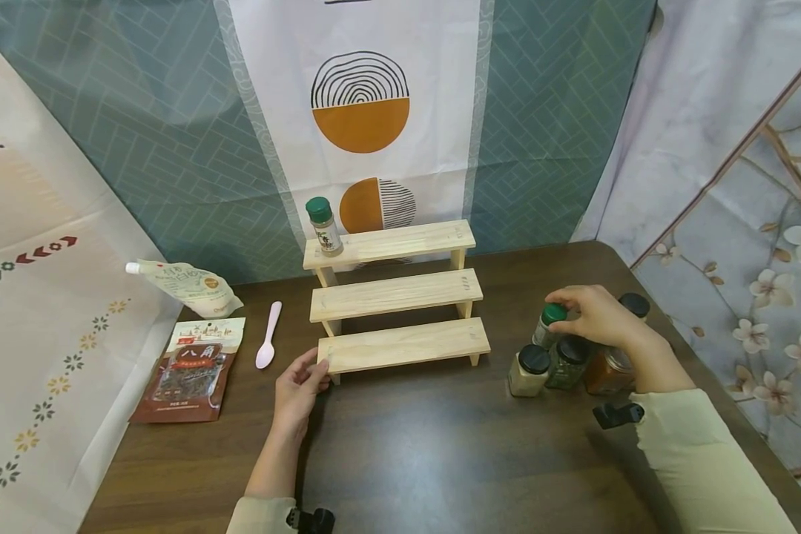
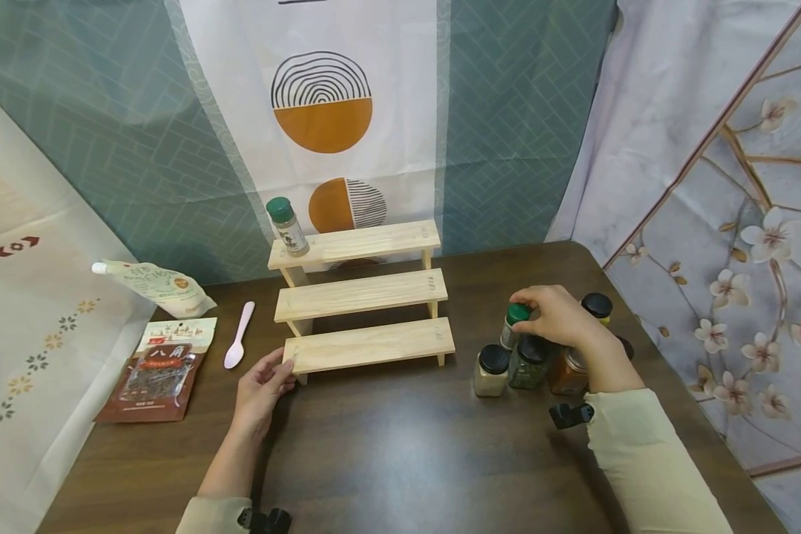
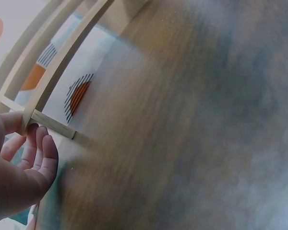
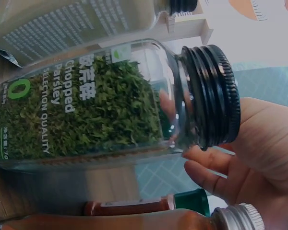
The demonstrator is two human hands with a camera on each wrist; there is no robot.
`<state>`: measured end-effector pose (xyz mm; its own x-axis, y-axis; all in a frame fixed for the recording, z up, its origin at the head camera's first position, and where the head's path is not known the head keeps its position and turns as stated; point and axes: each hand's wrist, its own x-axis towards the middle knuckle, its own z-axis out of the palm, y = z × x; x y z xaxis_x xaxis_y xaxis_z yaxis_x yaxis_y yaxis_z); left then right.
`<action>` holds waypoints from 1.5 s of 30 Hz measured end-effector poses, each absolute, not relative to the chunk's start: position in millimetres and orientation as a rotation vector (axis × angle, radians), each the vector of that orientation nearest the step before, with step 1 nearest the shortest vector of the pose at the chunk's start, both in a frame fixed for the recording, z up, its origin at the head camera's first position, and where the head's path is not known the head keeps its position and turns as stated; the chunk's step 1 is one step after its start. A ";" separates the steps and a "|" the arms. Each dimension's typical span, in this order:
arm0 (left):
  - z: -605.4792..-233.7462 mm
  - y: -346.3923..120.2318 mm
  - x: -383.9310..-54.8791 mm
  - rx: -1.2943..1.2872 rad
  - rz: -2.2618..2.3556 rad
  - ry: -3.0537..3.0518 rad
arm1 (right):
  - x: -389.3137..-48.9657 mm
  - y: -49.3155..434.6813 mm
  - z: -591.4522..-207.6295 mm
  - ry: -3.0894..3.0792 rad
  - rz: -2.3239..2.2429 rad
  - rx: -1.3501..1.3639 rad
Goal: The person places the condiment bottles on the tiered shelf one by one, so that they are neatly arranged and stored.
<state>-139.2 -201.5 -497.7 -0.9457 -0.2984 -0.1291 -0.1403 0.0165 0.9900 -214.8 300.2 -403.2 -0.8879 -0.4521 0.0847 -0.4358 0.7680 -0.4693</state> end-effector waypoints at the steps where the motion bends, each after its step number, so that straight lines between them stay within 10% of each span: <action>1: -497.8 -201.6 -139.4 0.462 -2.077 -2.150 | -215.6 299.9 -403.6 2.927 -0.758 -0.734; 45: -494.9 -203.2 -139.4 0.463 -2.129 -2.129 | -250.9 222.7 -321.9 3.244 -1.060 -0.939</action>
